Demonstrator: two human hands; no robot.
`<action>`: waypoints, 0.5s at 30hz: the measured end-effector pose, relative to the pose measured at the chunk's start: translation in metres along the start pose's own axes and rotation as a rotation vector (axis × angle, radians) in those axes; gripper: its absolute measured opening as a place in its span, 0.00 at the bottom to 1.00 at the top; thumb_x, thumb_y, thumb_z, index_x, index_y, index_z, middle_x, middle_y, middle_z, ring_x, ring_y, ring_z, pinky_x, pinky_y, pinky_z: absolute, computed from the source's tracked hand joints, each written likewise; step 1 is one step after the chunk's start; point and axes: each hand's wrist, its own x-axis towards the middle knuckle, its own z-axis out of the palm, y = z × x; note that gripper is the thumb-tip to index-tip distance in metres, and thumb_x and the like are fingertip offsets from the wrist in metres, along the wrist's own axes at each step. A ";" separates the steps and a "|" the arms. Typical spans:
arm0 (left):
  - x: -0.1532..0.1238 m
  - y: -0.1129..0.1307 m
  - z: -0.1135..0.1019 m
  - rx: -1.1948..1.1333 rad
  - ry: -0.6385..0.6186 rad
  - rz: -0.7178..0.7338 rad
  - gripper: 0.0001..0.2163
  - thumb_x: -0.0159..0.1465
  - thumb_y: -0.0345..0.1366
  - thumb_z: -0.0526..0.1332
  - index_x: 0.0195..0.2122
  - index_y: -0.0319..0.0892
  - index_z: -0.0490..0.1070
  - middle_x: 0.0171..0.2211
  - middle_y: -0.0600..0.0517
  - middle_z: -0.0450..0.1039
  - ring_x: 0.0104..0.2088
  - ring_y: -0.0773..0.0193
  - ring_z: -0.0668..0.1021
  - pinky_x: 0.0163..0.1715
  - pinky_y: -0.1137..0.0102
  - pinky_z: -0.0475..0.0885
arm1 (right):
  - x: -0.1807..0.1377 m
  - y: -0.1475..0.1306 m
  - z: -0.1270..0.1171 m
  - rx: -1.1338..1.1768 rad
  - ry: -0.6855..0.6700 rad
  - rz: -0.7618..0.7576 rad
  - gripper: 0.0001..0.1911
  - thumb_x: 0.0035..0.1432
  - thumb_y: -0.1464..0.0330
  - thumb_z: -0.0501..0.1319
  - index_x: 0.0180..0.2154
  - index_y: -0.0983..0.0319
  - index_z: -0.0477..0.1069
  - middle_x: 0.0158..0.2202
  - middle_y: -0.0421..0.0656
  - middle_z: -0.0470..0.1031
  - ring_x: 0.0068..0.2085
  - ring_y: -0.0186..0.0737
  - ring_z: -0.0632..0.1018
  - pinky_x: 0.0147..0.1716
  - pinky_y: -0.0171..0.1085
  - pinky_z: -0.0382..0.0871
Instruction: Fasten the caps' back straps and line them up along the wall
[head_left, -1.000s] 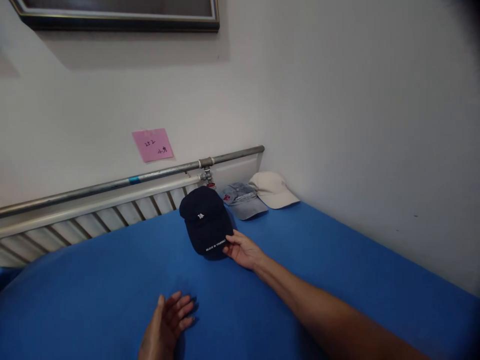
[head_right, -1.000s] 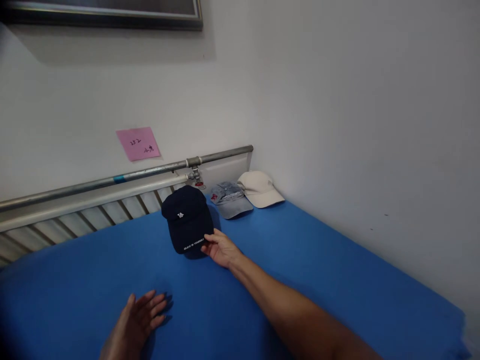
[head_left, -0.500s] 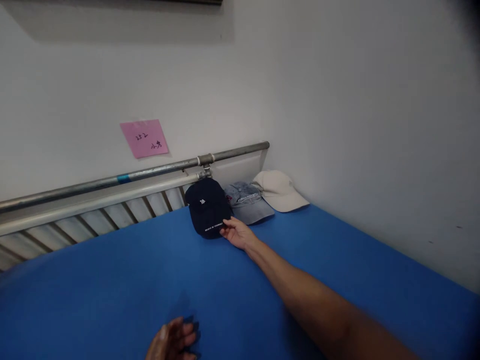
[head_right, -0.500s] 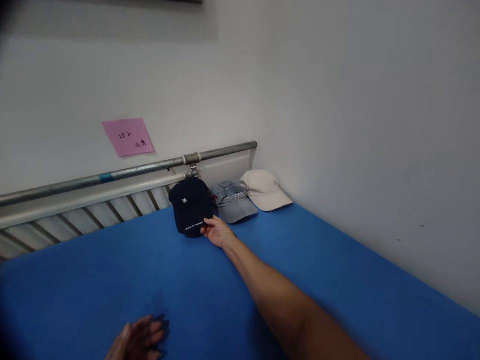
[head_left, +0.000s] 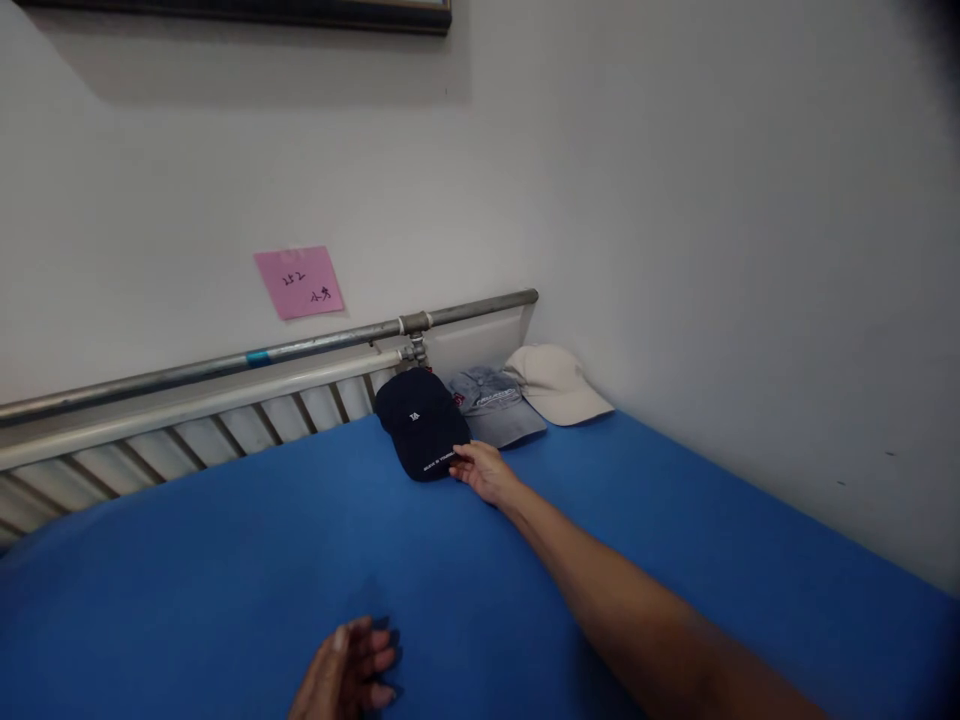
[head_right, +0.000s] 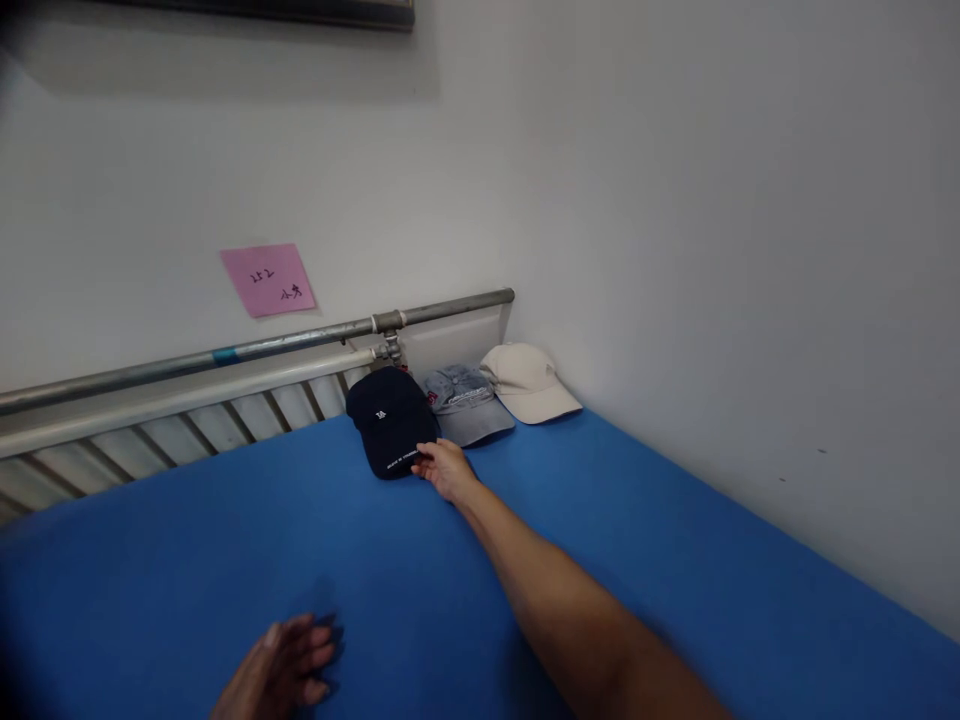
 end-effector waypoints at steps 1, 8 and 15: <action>-0.001 0.001 0.000 -0.002 0.005 0.008 0.30 0.44 0.57 0.68 0.37 0.35 0.73 0.35 0.37 0.78 0.36 0.45 0.79 0.29 0.59 0.74 | -0.002 0.001 0.000 -0.038 0.010 -0.011 0.11 0.47 0.78 0.64 0.28 0.62 0.63 0.21 0.37 0.71 0.22 0.32 0.74 0.21 0.31 0.70; -0.009 0.002 -0.002 0.027 -0.056 0.059 0.24 0.49 0.54 0.68 0.36 0.38 0.74 0.36 0.37 0.78 0.38 0.44 0.79 0.31 0.58 0.75 | -0.007 0.004 -0.003 -0.237 0.079 -0.081 0.29 0.46 0.77 0.64 0.51 0.61 0.61 0.19 0.35 0.71 0.17 0.33 0.72 0.14 0.28 0.61; -0.007 0.008 -0.010 0.045 -0.173 0.047 0.24 0.46 0.55 0.69 0.35 0.39 0.75 0.39 0.35 0.77 0.40 0.42 0.78 0.34 0.55 0.75 | -0.012 0.008 -0.002 -0.435 0.080 -0.173 0.25 0.47 0.76 0.59 0.49 0.61 0.63 0.20 0.34 0.71 0.17 0.31 0.70 0.14 0.28 0.58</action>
